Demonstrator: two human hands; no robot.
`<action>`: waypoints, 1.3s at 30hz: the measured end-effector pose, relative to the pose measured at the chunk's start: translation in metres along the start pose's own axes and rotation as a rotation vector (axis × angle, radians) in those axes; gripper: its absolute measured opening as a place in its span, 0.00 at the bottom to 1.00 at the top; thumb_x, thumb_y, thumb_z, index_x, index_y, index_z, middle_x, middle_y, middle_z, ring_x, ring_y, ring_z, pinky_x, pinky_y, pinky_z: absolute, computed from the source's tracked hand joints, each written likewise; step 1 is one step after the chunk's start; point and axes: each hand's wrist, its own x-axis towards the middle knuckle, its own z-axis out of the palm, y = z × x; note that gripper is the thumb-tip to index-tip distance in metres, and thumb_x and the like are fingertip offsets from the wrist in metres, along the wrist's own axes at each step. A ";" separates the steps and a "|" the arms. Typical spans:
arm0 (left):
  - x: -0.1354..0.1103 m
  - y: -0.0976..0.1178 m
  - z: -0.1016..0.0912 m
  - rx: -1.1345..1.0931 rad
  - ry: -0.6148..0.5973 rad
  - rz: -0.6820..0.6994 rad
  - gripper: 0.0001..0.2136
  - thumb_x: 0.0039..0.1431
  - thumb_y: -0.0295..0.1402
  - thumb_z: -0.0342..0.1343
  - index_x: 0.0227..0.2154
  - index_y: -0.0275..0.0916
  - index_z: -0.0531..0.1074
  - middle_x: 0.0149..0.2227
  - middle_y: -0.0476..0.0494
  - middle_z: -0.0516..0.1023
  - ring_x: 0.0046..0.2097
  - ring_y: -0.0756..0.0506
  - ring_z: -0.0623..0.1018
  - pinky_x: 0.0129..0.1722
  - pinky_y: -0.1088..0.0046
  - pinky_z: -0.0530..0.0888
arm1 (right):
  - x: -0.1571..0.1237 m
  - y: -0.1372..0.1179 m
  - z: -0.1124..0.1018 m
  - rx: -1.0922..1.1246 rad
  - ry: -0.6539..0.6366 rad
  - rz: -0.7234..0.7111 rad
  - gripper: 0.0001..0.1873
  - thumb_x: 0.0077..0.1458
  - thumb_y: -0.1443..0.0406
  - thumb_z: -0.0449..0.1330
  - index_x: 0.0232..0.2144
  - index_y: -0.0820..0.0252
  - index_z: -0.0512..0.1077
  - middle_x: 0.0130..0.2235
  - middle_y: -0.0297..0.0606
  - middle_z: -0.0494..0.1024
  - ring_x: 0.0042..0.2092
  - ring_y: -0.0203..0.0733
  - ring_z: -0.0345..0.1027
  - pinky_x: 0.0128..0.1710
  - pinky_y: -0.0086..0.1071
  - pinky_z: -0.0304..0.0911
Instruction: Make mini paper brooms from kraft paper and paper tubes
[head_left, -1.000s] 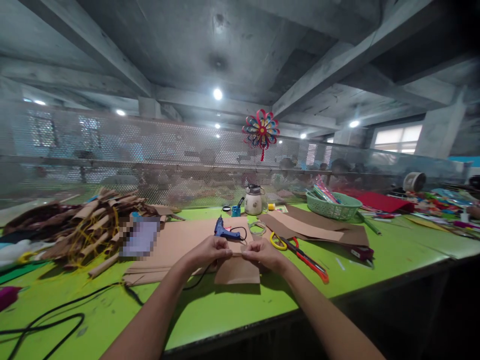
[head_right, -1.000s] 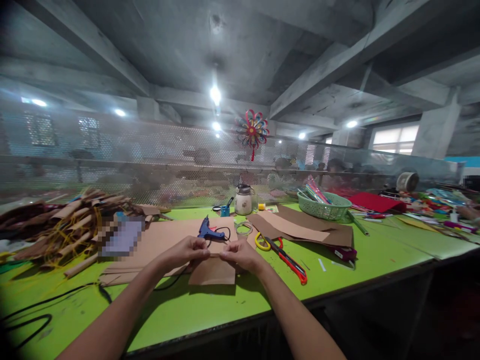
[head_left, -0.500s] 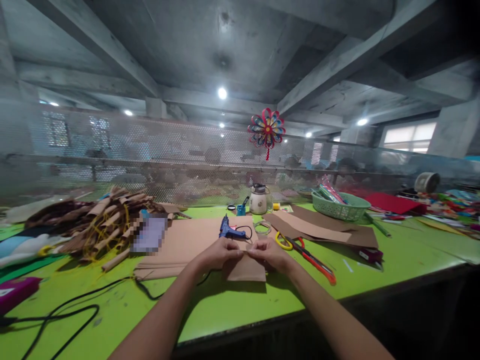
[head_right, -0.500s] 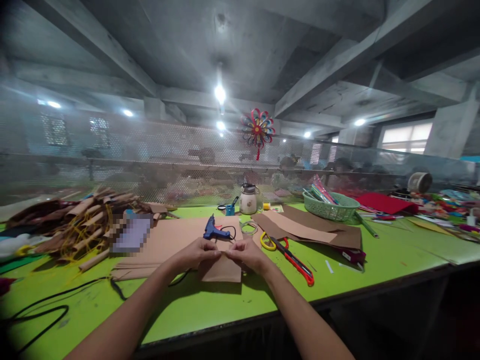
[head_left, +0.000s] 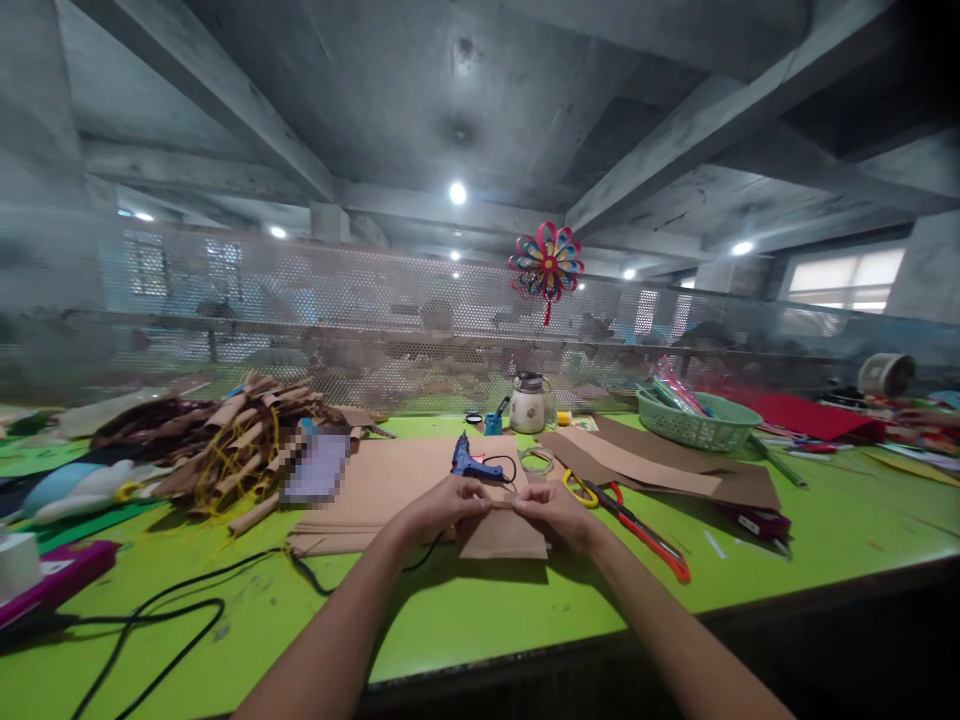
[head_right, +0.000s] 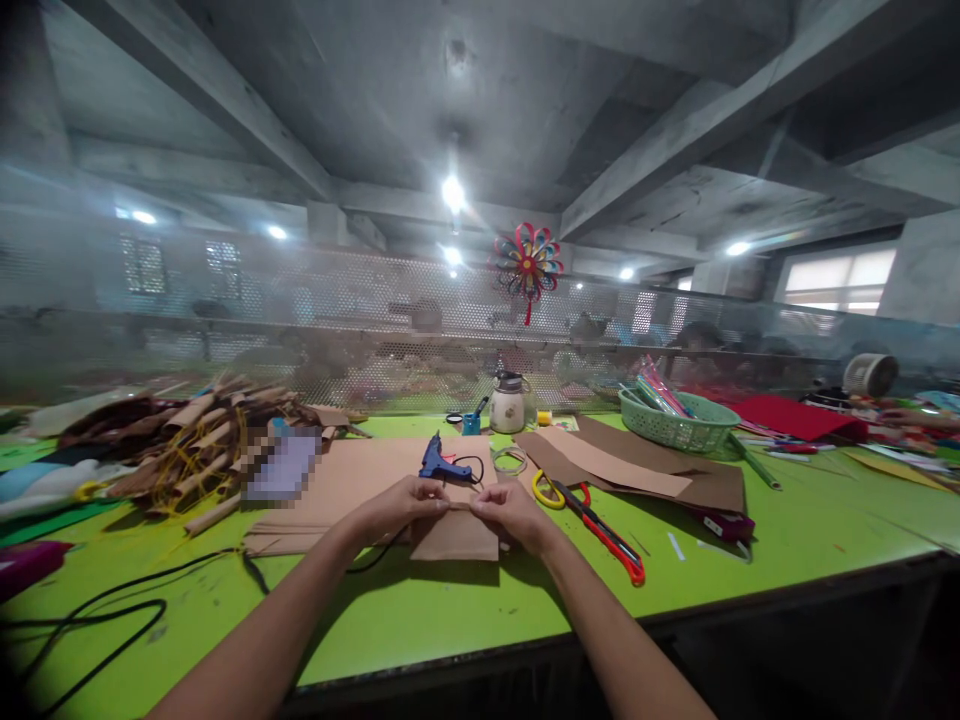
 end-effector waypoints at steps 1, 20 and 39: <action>0.000 -0.001 0.000 -0.008 0.029 0.005 0.22 0.43 0.51 0.63 0.28 0.36 0.67 0.17 0.56 0.63 0.19 0.53 0.61 0.19 0.77 0.54 | 0.000 0.000 0.000 0.006 0.016 0.001 0.21 0.41 0.51 0.70 0.25 0.64 0.73 0.19 0.28 0.64 0.21 0.28 0.49 0.21 0.26 0.41; 0.000 -0.001 -0.002 0.034 0.087 0.050 0.21 0.40 0.49 0.65 0.20 0.33 0.68 0.19 0.53 0.63 0.23 0.53 0.59 0.24 0.75 0.53 | -0.002 0.002 0.005 -0.009 0.080 -0.039 0.21 0.44 0.50 0.67 0.22 0.62 0.69 0.19 0.27 0.61 0.21 0.29 0.48 0.21 0.26 0.43; -0.006 0.003 -0.007 0.004 -0.007 0.009 0.20 0.43 0.49 0.64 0.20 0.35 0.67 0.14 0.53 0.62 0.17 0.53 0.60 0.18 0.75 0.54 | -0.003 -0.006 0.007 -0.058 0.004 -0.035 0.22 0.44 0.49 0.67 0.26 0.63 0.73 0.23 0.33 0.69 0.24 0.31 0.57 0.24 0.27 0.50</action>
